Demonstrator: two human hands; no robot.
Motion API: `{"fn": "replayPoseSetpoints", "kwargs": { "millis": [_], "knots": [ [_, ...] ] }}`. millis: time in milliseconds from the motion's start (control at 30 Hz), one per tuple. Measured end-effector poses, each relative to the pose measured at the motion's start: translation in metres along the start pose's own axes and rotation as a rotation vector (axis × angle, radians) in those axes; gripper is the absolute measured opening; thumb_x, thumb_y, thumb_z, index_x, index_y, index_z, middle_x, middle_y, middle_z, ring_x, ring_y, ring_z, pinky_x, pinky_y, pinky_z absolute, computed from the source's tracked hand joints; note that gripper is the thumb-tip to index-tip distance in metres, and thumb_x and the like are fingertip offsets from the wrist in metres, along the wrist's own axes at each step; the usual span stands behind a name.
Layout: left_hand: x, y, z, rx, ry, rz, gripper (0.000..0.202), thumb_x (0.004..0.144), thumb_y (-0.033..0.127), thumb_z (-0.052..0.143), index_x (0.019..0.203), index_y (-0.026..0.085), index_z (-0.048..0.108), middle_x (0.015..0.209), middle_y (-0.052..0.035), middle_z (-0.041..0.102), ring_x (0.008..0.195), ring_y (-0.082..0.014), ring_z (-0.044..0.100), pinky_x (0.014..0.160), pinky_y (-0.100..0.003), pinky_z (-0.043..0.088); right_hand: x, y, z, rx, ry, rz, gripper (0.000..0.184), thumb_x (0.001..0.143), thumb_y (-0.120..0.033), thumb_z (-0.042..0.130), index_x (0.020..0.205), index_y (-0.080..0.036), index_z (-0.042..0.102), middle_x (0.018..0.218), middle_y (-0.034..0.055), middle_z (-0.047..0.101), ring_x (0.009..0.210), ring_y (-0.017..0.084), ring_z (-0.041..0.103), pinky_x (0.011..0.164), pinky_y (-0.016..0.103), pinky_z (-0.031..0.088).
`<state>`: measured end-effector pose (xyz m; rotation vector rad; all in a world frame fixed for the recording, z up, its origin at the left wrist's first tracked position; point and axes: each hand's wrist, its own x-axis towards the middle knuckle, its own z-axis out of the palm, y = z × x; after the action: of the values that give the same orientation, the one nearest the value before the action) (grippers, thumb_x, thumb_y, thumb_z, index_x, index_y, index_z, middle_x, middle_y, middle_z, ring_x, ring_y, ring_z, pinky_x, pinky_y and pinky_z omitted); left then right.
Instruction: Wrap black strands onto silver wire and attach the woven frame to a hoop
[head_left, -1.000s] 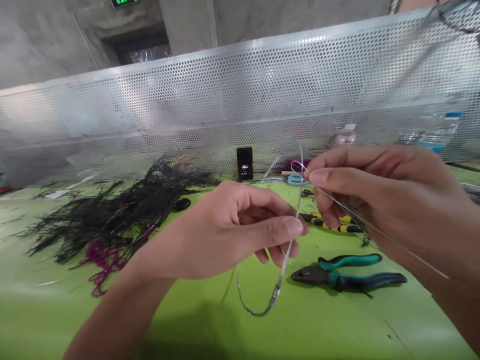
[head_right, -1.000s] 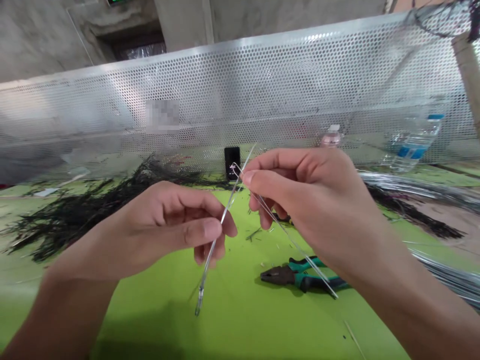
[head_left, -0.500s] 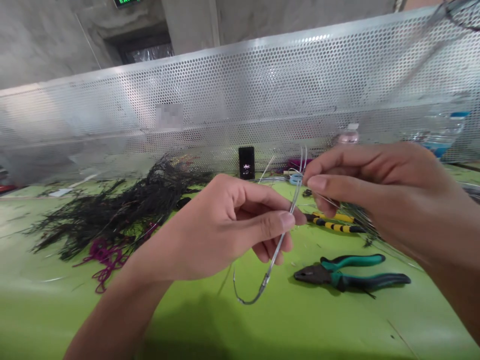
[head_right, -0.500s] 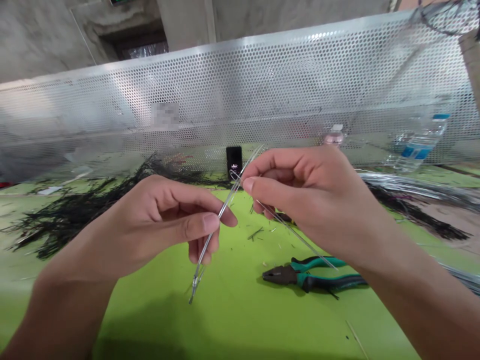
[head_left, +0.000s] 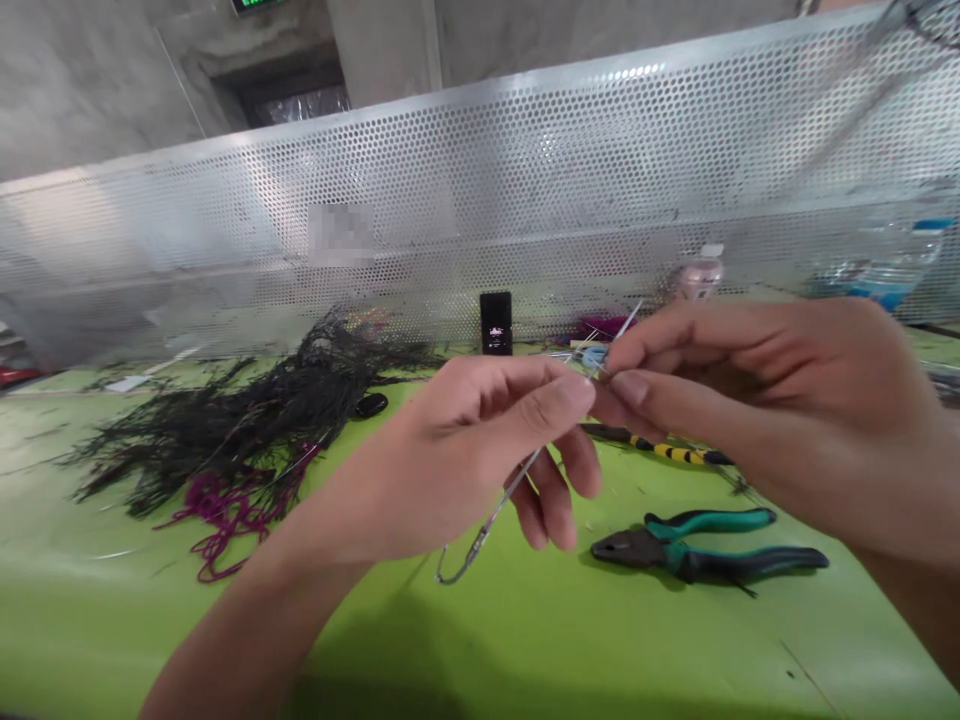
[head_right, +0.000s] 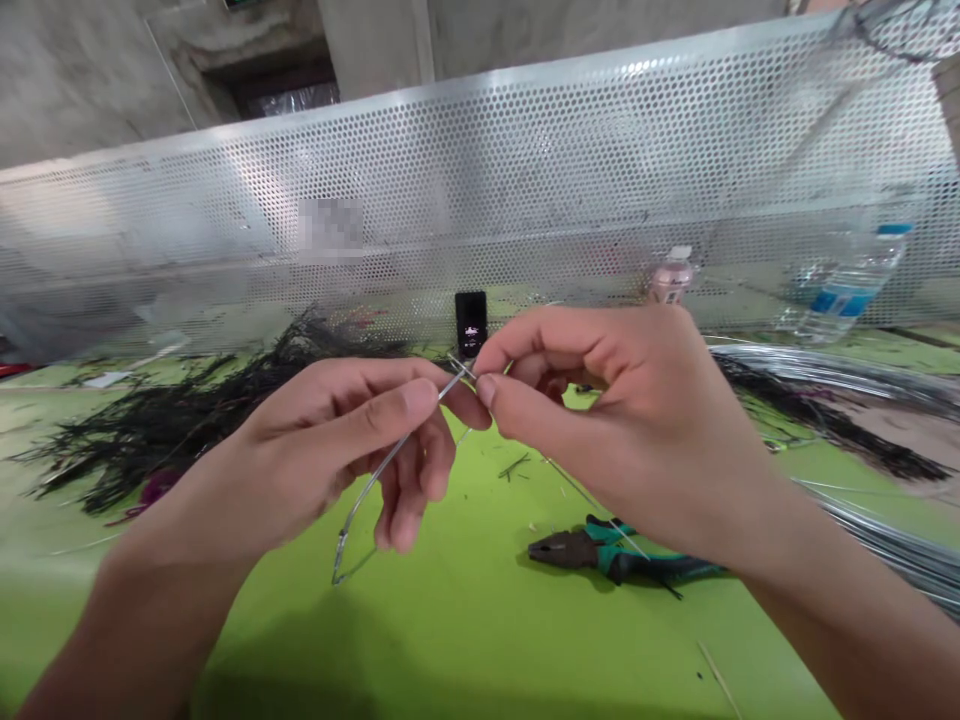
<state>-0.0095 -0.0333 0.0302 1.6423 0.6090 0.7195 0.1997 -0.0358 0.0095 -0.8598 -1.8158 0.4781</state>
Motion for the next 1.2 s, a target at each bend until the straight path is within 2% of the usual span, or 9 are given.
{"fn": "replayPoseSetpoints", "kwargs": {
  "millis": [100, 200, 367, 467, 600, 800, 900, 1033, 1200],
  "knots": [
    [0.003, -0.003, -0.001, -0.129, -0.017, -0.060, 0.033, 0.109, 0.029, 0.046, 0.090, 0.020, 0.072, 0.070, 0.0020, 0.066, 0.049, -0.0074, 0.065, 0.047, -0.014, 0.053, -0.004, -0.002, 0.001, -0.049, 0.022, -0.028, 0.012, 0.093, -0.028, 0.071, 0.084, -0.022, 0.077, 0.072, 0.0015, 0.074, 0.053, 0.012, 0.058, 0.042, 0.025, 0.034],
    [0.005, -0.005, -0.003, -0.175, -0.025, -0.095, 0.032, 0.107, 0.029, 0.050, 0.086, 0.020, 0.072, 0.067, 0.0028, 0.064, 0.047, -0.0068, 0.063, 0.042, -0.013, 0.049, -0.004, -0.003, 0.001, -0.095, 0.025, -0.052, 0.012, 0.091, -0.028, 0.073, 0.080, -0.023, 0.077, 0.067, -0.0012, 0.071, 0.050, 0.010, 0.055, 0.043, 0.022, 0.038],
    [0.005, -0.004, -0.005, -0.135, 0.025, -0.091, 0.026, 0.105, 0.030, 0.057, 0.085, 0.020, 0.069, 0.066, 0.0032, 0.066, 0.040, -0.0029, 0.051, 0.033, -0.010, 0.030, -0.002, -0.005, 0.001, -0.115, 0.044, -0.057, 0.011, 0.090, -0.026, 0.072, 0.080, -0.023, 0.077, 0.057, -0.0032, 0.063, 0.044, 0.009, 0.050, 0.040, 0.022, 0.037],
    [0.003, -0.003, -0.005, -0.066, 0.062, -0.044, 0.021, 0.105, 0.027, 0.057, 0.090, 0.020, 0.069, 0.063, 0.0048, 0.062, 0.038, -0.0021, 0.043, 0.034, -0.011, 0.029, -0.003, -0.003, 0.000, -0.130, 0.043, -0.063, 0.013, 0.091, -0.025, 0.070, 0.080, -0.023, 0.076, 0.055, -0.0032, 0.062, 0.044, 0.009, 0.051, 0.039, 0.022, 0.037],
    [-0.003, 0.000, -0.006, 0.113, 0.152, 0.029, 0.025, 0.107, 0.032, 0.053, 0.095, 0.022, 0.072, 0.064, 0.0037, 0.063, 0.045, -0.0037, 0.042, 0.039, -0.012, 0.032, -0.004, 0.000, 0.000, -0.163, 0.093, -0.150, 0.011, 0.089, -0.022, 0.071, 0.081, -0.027, 0.075, 0.060, -0.0059, 0.066, 0.044, 0.008, 0.054, 0.038, 0.018, 0.038],
    [-0.015, 0.005, -0.004, 0.682, 0.407, 0.206, 0.019, 0.103, 0.031, 0.055, 0.103, 0.024, 0.073, 0.072, 0.0040, 0.070, 0.042, -0.0041, 0.040, 0.036, -0.015, 0.030, -0.004, 0.002, 0.001, -0.212, 0.151, -0.169, 0.011, 0.087, -0.022, 0.071, 0.079, -0.029, 0.073, 0.060, -0.0084, 0.066, 0.046, 0.007, 0.056, 0.041, 0.015, 0.041],
    [-0.017, 0.004, -0.003, 0.780, 0.429, 0.241, 0.019, 0.103, 0.031, 0.055, 0.101, 0.025, 0.073, 0.078, 0.0034, 0.074, 0.040, -0.0043, 0.042, 0.034, -0.016, 0.031, -0.004, 0.001, 0.001, -0.222, 0.143, -0.167, 0.012, 0.088, -0.022, 0.069, 0.078, -0.029, 0.072, 0.055, -0.0092, 0.062, 0.045, 0.006, 0.053, 0.041, 0.015, 0.040],
    [-0.016, 0.000, -0.002, 0.867, 0.443, 0.253, 0.022, 0.103, 0.029, 0.052, 0.095, 0.025, 0.072, 0.079, 0.0027, 0.074, 0.052, -0.0090, 0.057, 0.038, -0.018, 0.037, -0.006, 0.000, 0.003, -0.205, 0.130, -0.137, 0.012, 0.088, -0.022, 0.069, 0.078, -0.029, 0.072, 0.054, -0.0090, 0.061, 0.045, 0.007, 0.052, 0.040, 0.015, 0.039],
    [-0.013, -0.004, 0.004, 0.928, 0.500, 0.338, 0.017, 0.101, 0.021, 0.054, 0.092, 0.022, 0.068, 0.060, 0.0070, 0.057, 0.044, -0.0062, 0.046, 0.037, -0.019, 0.034, -0.009, -0.003, 0.011, -0.137, 0.128, -0.044, 0.010, 0.085, -0.024, 0.067, 0.078, -0.027, 0.074, 0.054, -0.0058, 0.064, 0.043, 0.010, 0.054, 0.036, 0.017, 0.038]
  ]
}}
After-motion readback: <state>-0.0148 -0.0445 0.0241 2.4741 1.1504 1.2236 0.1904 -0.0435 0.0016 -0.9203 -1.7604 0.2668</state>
